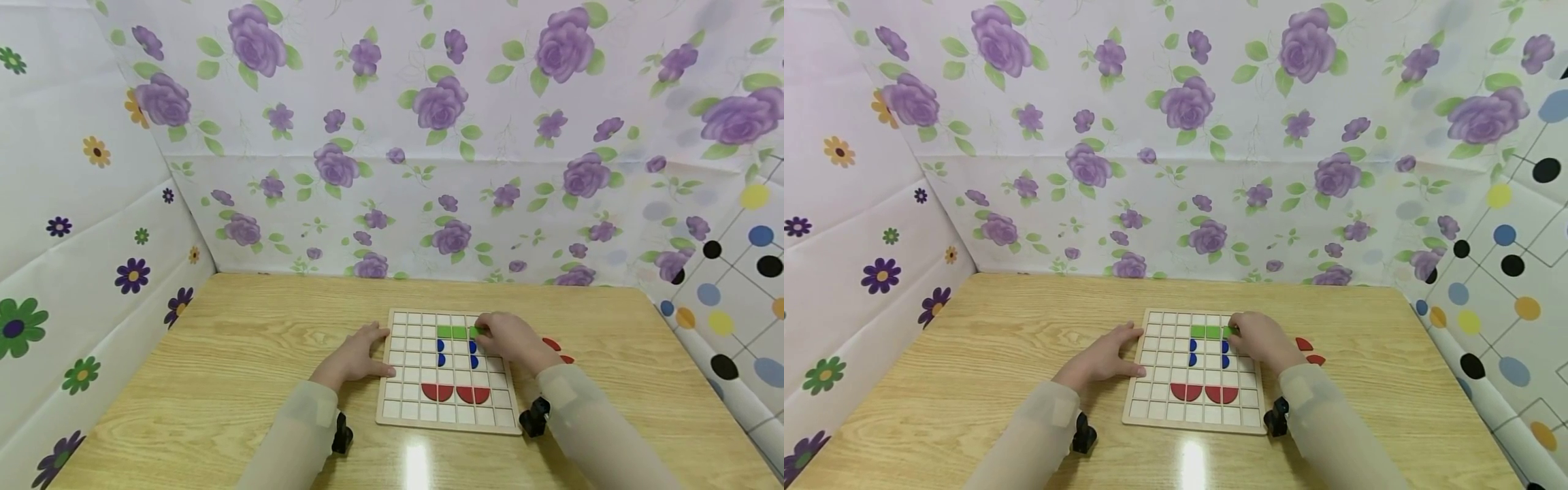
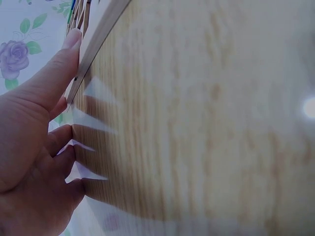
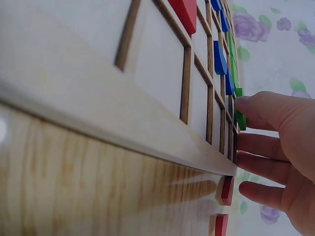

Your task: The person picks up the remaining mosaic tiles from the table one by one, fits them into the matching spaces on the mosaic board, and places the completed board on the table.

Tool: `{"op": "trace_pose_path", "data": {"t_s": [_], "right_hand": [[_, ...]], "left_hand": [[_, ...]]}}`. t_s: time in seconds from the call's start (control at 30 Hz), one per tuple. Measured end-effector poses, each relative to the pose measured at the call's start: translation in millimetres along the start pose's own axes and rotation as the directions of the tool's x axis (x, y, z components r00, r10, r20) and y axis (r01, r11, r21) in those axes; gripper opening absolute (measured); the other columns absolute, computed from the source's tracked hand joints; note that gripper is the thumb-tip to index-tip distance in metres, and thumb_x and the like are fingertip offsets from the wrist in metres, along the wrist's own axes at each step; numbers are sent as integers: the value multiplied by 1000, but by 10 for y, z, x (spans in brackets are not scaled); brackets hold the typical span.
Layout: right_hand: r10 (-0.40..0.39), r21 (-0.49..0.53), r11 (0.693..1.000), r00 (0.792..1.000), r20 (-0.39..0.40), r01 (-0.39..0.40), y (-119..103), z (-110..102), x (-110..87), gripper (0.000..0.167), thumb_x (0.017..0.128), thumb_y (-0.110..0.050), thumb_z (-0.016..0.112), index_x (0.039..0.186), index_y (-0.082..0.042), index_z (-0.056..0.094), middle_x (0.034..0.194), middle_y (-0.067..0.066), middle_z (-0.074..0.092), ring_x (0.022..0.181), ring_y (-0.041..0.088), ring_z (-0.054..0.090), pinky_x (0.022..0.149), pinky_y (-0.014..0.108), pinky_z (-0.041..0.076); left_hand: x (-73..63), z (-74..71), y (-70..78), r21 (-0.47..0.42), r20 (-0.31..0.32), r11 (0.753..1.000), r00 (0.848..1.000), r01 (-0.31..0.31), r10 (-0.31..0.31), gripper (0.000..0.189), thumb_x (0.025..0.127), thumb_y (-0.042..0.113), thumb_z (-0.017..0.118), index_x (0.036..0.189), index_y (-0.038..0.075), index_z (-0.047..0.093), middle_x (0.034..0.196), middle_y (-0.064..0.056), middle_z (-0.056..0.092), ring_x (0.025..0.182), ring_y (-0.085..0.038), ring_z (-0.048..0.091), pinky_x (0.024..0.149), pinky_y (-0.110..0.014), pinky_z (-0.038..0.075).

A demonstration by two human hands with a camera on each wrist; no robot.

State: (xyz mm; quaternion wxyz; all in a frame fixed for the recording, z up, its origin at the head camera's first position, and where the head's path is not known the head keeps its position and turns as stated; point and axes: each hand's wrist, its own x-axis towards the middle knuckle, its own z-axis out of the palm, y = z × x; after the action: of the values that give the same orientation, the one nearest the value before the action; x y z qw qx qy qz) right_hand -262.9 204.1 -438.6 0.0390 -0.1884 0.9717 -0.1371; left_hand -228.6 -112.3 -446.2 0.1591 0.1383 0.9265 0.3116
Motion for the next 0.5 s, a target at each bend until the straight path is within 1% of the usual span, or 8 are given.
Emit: {"op": "trace_pose_path", "data": {"t_s": [0.3,0.5], "right_hand": [[-9,-12,1000,1000,-14,8,3,6,9,28,89,-24,65,111,-7,67,103,8,69,90,21,64,81,42,54],[-6,-14,1000,1000,-19,6,-2,10,12,28,89,-24,65,111,-7,67,102,8,69,89,21,64,81,41,54]], "left_hand": [[21,10,-24,9,-1,1000,1000,-6,6,84,78,37,76,147,12,35,158,-11,17,147,-34,11,118,-56,7],[13,6,-17,1,3,1000,1000,4,-4,84,78,37,76,147,13,35,159,-11,16,147,-34,10,118,-57,7]]}}
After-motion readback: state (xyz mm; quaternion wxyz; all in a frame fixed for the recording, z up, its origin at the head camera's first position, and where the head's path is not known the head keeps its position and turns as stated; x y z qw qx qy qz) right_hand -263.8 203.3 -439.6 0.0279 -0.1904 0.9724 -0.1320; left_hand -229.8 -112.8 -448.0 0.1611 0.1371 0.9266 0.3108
